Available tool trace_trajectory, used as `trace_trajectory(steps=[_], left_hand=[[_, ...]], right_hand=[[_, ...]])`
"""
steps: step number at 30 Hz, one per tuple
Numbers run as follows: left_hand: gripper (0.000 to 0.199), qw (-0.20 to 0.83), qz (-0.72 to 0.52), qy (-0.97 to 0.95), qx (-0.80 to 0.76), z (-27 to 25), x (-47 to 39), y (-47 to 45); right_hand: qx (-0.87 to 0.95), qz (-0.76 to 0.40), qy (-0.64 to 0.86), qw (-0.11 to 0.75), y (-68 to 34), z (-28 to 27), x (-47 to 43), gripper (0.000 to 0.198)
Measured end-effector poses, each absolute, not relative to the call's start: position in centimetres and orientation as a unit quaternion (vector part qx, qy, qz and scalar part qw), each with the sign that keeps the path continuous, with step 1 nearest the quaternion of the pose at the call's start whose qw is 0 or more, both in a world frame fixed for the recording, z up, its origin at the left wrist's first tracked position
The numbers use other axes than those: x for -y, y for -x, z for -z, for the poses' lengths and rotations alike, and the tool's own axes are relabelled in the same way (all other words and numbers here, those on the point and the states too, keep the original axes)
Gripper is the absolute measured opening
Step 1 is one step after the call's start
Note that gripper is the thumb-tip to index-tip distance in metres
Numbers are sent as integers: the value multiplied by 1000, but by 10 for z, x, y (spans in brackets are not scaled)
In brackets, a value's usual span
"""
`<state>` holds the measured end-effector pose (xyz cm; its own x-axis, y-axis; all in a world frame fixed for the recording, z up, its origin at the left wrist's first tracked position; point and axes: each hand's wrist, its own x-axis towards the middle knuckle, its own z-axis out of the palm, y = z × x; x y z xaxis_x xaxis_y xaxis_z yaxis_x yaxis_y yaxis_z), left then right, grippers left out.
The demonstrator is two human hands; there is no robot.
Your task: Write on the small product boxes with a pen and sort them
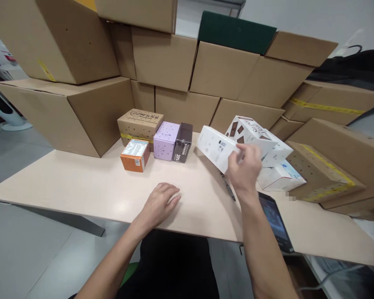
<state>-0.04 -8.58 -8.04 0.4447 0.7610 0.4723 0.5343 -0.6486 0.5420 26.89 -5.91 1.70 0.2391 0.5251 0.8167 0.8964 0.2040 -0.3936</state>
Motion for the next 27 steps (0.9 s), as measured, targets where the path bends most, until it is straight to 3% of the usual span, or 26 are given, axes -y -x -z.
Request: trace_trajectory(steps=[3,7,11,16,21,23,27], left_hand=[[28,200,-419,-765,-446,82,86,0],[42,259,-544,-609,-516,80,87,6],[44,321,-602,-509,-525,81,85,13],[48,366,-561,-538,-512,82,83,14],[44,331,-534,-576,-523,78,86,13],[44,336,-531,-581,-517,77,87,13],[45,342,-548,-571,-507,81,87,13]], right_hand=[[536,210,567,590,-268,-18,106,18],[550,85,484,675,-259,1,120,17],[669,-22,421,612,-250,26,98,15],[715,-73,421,553,-254,47,82,16],[672,-135,467,559,-264,55,87,43],[672,-132,503,528,-265,54,90,52],[697,-89,535,468,-265,47,95,42]])
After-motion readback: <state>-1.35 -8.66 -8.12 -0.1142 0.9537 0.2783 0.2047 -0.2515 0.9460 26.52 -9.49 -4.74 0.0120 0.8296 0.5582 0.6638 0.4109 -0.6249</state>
